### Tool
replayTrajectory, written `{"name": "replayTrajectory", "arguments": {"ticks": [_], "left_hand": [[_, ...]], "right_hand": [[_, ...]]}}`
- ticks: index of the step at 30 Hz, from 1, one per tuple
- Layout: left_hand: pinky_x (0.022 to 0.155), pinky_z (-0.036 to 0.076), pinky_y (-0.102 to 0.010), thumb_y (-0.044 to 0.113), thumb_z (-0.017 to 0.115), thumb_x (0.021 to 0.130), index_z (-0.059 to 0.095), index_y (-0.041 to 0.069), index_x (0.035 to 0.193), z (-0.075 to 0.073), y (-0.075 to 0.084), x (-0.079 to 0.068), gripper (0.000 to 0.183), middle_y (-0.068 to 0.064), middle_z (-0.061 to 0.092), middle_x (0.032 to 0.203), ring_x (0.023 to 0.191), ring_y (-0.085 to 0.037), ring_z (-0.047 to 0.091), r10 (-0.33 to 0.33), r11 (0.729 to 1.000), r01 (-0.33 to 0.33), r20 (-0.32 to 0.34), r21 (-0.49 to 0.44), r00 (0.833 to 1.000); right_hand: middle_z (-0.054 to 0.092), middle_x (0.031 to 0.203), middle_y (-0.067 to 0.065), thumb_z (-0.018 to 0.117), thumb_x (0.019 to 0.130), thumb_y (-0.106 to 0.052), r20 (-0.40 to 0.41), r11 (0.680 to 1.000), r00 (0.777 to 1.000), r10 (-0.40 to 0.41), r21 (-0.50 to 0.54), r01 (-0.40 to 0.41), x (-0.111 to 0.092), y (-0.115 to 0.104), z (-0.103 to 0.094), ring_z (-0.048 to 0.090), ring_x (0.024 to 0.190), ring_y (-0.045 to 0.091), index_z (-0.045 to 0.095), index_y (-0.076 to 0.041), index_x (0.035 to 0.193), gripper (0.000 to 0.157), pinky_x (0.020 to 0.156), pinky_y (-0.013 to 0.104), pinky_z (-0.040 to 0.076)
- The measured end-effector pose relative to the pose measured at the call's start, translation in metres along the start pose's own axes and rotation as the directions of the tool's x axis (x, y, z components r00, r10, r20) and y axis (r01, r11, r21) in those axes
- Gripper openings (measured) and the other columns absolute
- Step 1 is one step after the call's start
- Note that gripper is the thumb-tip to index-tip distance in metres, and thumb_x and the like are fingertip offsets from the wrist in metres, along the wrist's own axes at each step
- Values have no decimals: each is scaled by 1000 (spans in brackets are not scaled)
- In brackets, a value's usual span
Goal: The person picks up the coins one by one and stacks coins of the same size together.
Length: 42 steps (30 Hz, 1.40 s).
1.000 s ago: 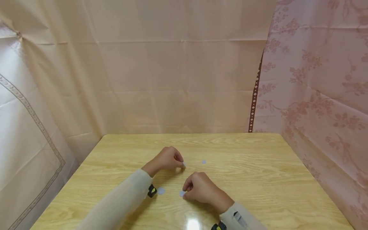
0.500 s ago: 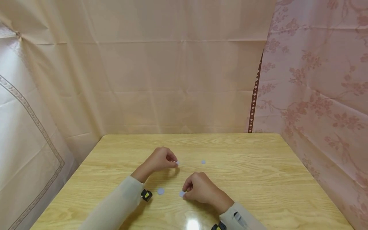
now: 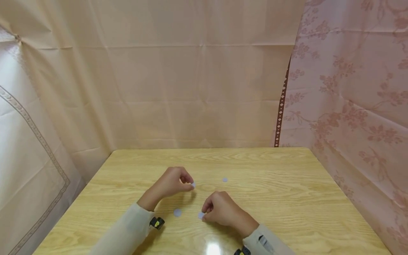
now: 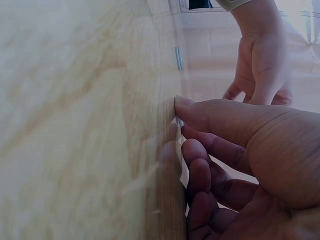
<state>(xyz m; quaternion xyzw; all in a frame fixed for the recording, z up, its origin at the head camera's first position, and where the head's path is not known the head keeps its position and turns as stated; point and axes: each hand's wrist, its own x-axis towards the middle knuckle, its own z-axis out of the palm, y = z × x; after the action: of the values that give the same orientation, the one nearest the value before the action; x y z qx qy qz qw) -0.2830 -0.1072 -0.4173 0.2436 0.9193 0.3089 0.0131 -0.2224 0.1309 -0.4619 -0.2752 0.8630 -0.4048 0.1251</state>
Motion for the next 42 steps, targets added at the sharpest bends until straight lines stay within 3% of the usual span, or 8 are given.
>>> {"name": "replayTrajectory", "arguments": {"ticks": [18,25,42], "left_hand": [[73,51,-27,28,87,83,79,20,88,6,7,-23,13,9,70,89,83,-11,61,40,999,-39,27,-22,999],[74,52,-26,24,87,82,78,21,86,12,6,-28,10,9,71,91,84,-13,62,46,998,-42,84,-48,995],[67,53,-19,17,88,81,78,14,84,22,10,-34,11,10,69,84,70,0,59,98,993,-82,208,-82,973]], "right_hand": [[69,75,-11,88,82,-13,-2,1000,1000,-3,-13,3,-1,-3,-2,61,67,5,80,-12,88,10,61,21,53],[69,75,-10,88,82,-14,-3,1000,1000,-4,-13,4,0,-1,-2,61,66,5,80,-12,88,10,60,22,53],[70,77,-10,87,83,-13,-3,999,1000,-28,-16,28,0,0,-2,63,66,4,79,-11,90,11,62,20,55]]}}
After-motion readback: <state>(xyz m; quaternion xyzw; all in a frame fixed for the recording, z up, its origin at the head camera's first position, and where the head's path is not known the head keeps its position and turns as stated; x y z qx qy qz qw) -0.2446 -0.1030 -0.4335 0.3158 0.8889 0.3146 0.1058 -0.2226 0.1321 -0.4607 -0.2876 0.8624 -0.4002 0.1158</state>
